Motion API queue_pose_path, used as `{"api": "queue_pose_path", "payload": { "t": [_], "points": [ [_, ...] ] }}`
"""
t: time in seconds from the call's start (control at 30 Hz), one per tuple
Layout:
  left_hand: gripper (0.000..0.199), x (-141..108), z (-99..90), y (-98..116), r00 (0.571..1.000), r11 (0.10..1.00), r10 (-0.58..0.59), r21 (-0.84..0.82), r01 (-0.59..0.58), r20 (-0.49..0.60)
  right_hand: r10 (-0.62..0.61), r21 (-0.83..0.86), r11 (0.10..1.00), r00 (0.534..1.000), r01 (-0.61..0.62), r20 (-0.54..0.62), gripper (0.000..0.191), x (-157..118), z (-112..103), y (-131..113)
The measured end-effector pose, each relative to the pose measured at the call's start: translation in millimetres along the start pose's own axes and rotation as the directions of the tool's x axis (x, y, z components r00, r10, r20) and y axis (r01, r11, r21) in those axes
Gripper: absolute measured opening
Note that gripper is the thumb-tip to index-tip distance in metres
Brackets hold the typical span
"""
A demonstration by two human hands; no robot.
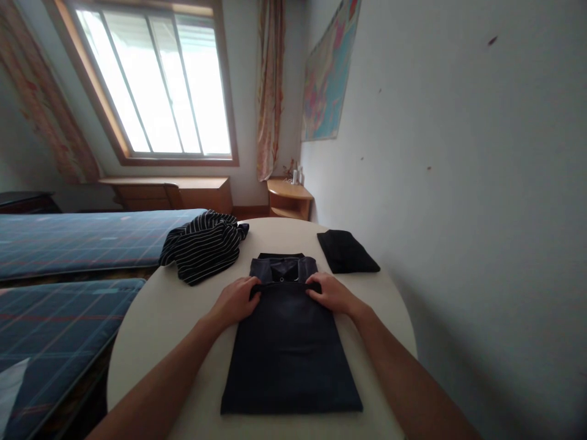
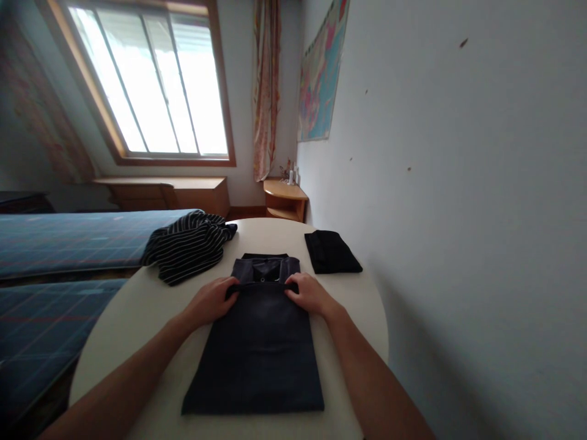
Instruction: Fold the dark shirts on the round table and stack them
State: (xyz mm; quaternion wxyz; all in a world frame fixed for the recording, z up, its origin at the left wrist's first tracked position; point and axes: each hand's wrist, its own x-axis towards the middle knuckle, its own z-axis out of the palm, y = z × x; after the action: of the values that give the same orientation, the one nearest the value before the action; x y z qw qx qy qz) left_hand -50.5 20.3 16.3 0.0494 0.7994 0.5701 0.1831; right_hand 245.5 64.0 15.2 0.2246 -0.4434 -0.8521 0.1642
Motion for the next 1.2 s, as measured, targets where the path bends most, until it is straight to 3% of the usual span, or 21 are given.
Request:
{"api": "queue_pose_path", "payload": {
  "t": [0.17,0.37,0.5,0.6,0.67,0.83,0.93,1.2],
  "points": [
    [0.022,-12.3,-10.5,4.6,0.994,0.997,0.077,0.003,-0.077,0.082,0.003,0.038,0.999,0.989,-0.009,0.147,0.021,-15.5,-12.9,-6.2],
    [0.020,-11.7,-10.7,-2.6,0.998,0.998,0.047,-0.035,-0.045,0.042,-0.031,-0.004,0.999,0.990,0.032,0.139,0.019,-17.7,-15.9,-5.3],
    [0.023,-6.0,-9.1,-7.8,0.997,0.995,0.039,-0.094,-0.045,-0.073,-0.051,0.023,0.998,0.998,0.051,-0.030,0.018,-13.1,-16.5,-7.4],
    [0.025,2.2,-6.6,-10.2,0.980,0.987,-0.014,-0.161,-0.019,-0.200,-0.050,0.035,0.998,0.975,0.059,-0.217,0.018,-5.2,-12.3,-6.3],
    [0.027,8.0,-2.5,-11.7,0.973,0.981,-0.054,-0.193,0.010,-0.224,-0.047,0.022,0.998,0.962,0.055,-0.267,0.017,0.4,-6.8,-2.5],
    [0.026,13.7,10.4,-14.3,0.994,0.986,-0.074,-0.152,0.061,-0.077,0.006,0.020,1.000,0.993,-0.004,-0.117,0.018,5.3,7.0,11.4],
    [0.027,11.4,11.7,-13.9,0.997,0.990,-0.068,-0.129,0.062,-0.046,0.016,0.025,1.000,0.997,-0.014,-0.081,0.019,2.9,9.3,15.0],
    [0.024,2.6,2.2,-9.6,1.000,0.997,-0.014,-0.078,0.015,0.010,0.001,0.038,0.999,1.000,-0.001,0.018,0.023,-8.0,-5.0,1.1]
  ]
}}
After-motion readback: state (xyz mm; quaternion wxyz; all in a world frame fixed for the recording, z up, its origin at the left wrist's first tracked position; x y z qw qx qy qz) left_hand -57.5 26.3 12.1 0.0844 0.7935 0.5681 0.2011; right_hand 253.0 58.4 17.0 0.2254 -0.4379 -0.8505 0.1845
